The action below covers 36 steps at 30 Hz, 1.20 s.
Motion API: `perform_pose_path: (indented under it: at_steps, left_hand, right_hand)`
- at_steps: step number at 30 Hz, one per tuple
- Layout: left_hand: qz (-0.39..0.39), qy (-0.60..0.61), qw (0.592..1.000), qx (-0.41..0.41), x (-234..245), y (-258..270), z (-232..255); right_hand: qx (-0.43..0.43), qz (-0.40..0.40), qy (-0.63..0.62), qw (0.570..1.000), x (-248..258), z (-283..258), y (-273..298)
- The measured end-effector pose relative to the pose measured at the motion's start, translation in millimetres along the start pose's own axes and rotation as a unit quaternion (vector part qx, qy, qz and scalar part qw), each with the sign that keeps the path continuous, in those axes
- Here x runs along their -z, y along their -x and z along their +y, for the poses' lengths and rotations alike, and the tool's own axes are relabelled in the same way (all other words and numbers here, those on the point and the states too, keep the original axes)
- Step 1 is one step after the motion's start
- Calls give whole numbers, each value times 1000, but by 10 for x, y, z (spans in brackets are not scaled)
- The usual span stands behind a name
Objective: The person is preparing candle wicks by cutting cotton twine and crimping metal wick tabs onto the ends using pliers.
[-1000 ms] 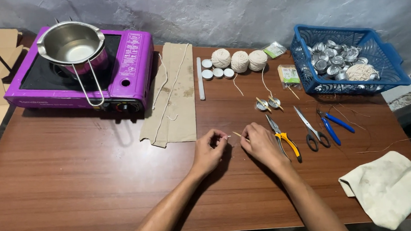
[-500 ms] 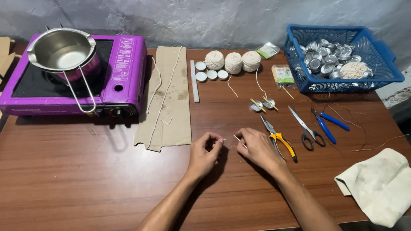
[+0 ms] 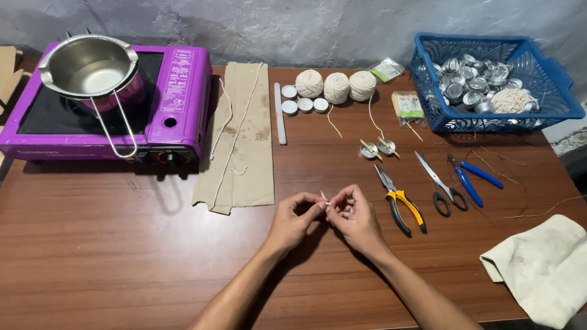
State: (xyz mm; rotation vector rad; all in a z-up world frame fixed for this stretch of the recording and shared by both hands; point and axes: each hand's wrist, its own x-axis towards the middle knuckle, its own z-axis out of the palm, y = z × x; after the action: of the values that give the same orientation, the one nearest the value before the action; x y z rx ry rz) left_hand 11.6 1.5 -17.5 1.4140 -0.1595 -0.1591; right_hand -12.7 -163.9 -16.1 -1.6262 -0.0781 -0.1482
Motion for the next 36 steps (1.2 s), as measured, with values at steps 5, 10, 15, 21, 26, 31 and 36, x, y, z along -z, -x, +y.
perform_pose_path:
  at_steps: [5, 10, 15, 21, 26, 31, 36]
  left_hand:
    - [20, -17, 1000, 7, 51, -64, -172]
    - [27, -33, 999, 14, 86, -122, -269]
    - [10, -52, 997, 54, 69, -54, -65]
    - [-7, 17, 995, 98, 70, 67, 152]
    - [-8, -8, 995, 95, 127, -19, -92]
    - [-16, -73, 996, 54, 186, -48, 83]
    - [-46, -136, 989, 43, 156, 0, 157]
  right_hand:
    - [-13, -1, 4, 1000, 55, 173, -42]
    - [-29, -17, 26, 999, 36, -223, -26]
    - [121, -38, 186, 974, 33, -398, -28]
    - [186, -32, 236, 953, 64, -264, -39]
    - [177, -18, 222, 959, 100, -215, -48]
    - [115, -22, 111, 987, 105, -290, -101]
    - [104, -91, 108, 985, 98, -299, -78]
